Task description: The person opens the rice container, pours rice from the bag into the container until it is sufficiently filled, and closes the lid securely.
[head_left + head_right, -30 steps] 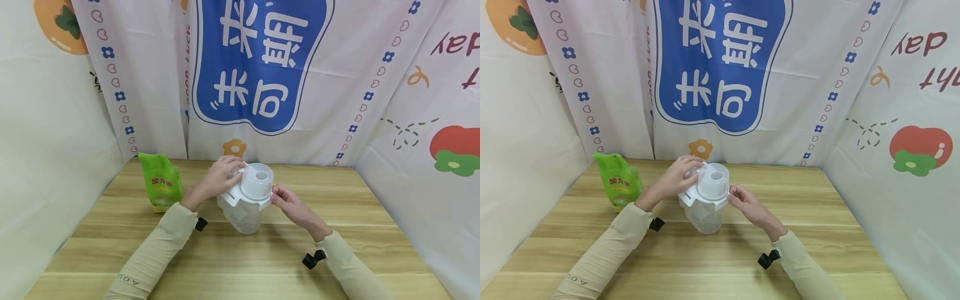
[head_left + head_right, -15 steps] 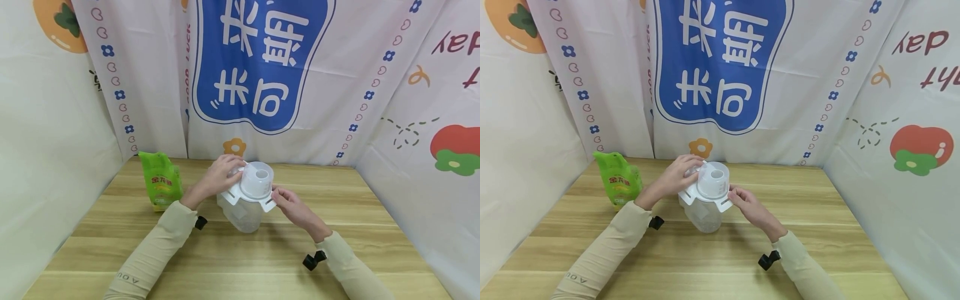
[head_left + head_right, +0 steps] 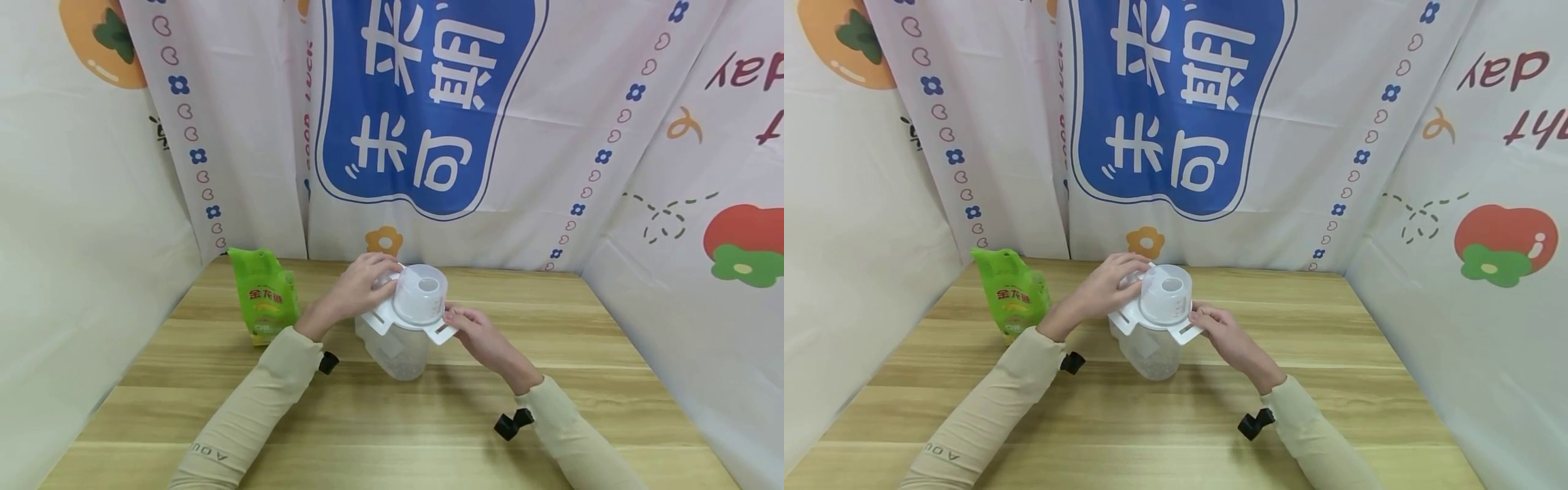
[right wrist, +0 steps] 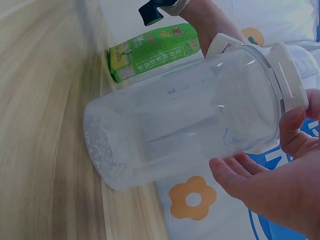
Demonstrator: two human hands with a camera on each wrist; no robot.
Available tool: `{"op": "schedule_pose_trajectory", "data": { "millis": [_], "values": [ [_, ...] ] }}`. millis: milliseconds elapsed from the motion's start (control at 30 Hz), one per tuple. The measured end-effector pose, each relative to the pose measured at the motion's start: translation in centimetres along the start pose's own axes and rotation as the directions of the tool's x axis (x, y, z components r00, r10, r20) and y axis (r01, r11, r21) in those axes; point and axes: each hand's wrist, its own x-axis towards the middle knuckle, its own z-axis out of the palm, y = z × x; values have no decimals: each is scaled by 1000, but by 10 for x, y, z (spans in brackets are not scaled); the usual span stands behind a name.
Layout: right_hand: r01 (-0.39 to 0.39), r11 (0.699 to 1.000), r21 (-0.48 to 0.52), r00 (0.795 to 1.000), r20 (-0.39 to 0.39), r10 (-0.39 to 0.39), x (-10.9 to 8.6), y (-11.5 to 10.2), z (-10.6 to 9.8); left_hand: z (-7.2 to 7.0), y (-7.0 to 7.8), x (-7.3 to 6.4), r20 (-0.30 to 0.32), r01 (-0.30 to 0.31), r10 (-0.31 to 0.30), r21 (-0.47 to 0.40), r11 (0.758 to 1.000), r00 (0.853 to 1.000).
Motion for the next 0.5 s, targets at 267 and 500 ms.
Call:
{"op": "schedule_pose_trajectory", "data": {
  "millis": [267,500],
  "values": [
    [3,1000,-12,1000,-20,-3,1,1,-1,-1,5,-3,-19,21,-21,-33,999,1000],
    [26,1000,8,1000,2,-26,6,3,-7,-5,13,-10,-61,22,-23,-17,1000,998]
  ]
}}
